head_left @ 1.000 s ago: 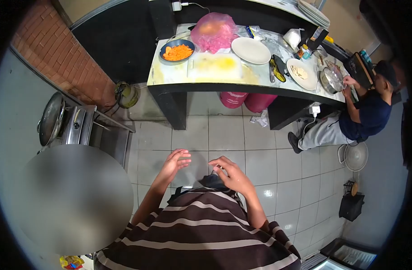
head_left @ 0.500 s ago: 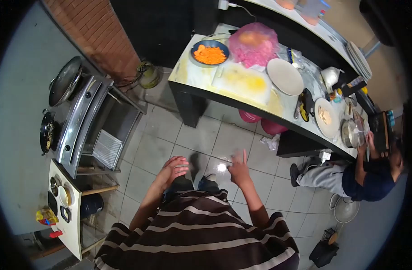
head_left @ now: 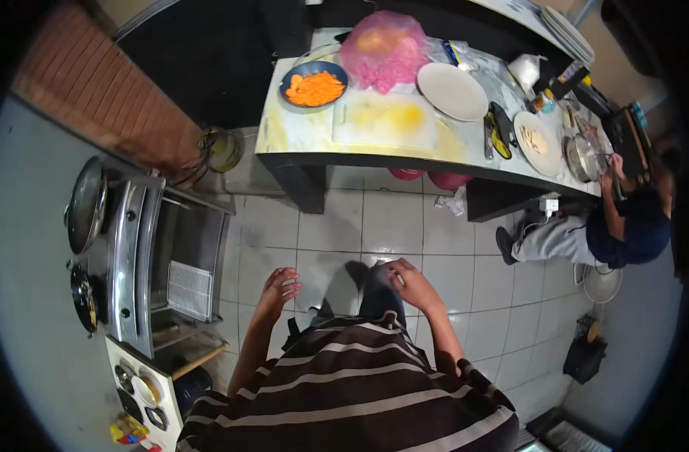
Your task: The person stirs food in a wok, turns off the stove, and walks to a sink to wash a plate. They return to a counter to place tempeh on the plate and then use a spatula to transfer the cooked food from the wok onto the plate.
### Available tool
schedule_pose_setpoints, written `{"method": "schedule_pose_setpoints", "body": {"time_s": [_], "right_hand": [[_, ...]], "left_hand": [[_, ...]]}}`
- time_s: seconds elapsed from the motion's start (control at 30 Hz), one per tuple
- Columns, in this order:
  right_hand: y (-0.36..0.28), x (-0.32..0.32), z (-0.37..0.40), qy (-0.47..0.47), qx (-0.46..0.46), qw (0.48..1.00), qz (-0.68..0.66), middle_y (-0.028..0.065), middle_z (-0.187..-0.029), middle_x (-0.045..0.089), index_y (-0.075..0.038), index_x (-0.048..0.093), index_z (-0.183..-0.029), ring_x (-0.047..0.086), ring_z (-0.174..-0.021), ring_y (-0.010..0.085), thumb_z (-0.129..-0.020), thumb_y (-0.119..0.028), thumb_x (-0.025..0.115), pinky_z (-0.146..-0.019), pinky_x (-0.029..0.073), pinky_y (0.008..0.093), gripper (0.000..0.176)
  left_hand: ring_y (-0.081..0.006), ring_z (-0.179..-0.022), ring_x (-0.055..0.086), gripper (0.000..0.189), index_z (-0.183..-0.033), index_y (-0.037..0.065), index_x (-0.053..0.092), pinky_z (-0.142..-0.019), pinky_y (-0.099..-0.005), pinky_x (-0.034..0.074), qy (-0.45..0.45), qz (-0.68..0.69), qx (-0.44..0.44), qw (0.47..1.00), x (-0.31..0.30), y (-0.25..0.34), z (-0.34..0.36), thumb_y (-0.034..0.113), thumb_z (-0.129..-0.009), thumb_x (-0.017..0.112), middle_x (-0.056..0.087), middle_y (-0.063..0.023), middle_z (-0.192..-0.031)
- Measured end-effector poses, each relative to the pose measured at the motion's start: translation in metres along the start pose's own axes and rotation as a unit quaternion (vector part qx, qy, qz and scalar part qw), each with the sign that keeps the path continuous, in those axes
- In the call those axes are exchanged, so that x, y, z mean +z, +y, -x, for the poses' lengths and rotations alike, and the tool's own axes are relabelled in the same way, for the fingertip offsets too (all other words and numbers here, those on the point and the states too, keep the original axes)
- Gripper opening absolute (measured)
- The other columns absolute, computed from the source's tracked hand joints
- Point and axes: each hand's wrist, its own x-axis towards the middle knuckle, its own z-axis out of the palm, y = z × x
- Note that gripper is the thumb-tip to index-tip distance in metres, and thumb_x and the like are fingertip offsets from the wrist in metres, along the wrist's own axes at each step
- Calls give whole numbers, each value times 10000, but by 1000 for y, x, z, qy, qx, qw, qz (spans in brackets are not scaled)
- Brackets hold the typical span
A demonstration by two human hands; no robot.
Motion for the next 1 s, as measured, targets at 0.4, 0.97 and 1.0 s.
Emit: {"method": "schedule_pose_setpoints", "body": {"time_s": [0.4, 0.97, 1.0], "right_hand": [[138, -254, -112, 216, 80, 969, -88, 182, -963, 650, -25, 594, -1116, 653, -808, 321, -936, -149, 564, -712, 525, 378, 221], [220, -339, -305, 357, 263, 889, -114, 387, -939, 619, 107, 374, -1124, 611, -944, 518, -877, -157, 607, -835, 490, 527, 431], [228, -338, -312, 356, 284, 877, -154, 388, -940, 618, 106, 376, -1115, 609, -952, 517, -876, -163, 613, -837, 485, 533, 430]], "left_hand": [[-203, -978, 624, 374, -1207, 44, 550, -838, -333, 479, -49, -87, 50, 994, 286, 98, -162, 338, -977, 540, 628, -88, -1113], [-305, -845, 675, 459, -1126, -17, 616, -785, -377, 514, 48, -409, 245, 878, 487, 207, -437, 335, -842, 694, 690, -172, -876], [-305, -845, 675, 459, -1126, -17, 616, -785, -377, 514, 42, -411, 246, 877, 489, 209, -440, 335, -842, 694, 690, -172, -876]]}}
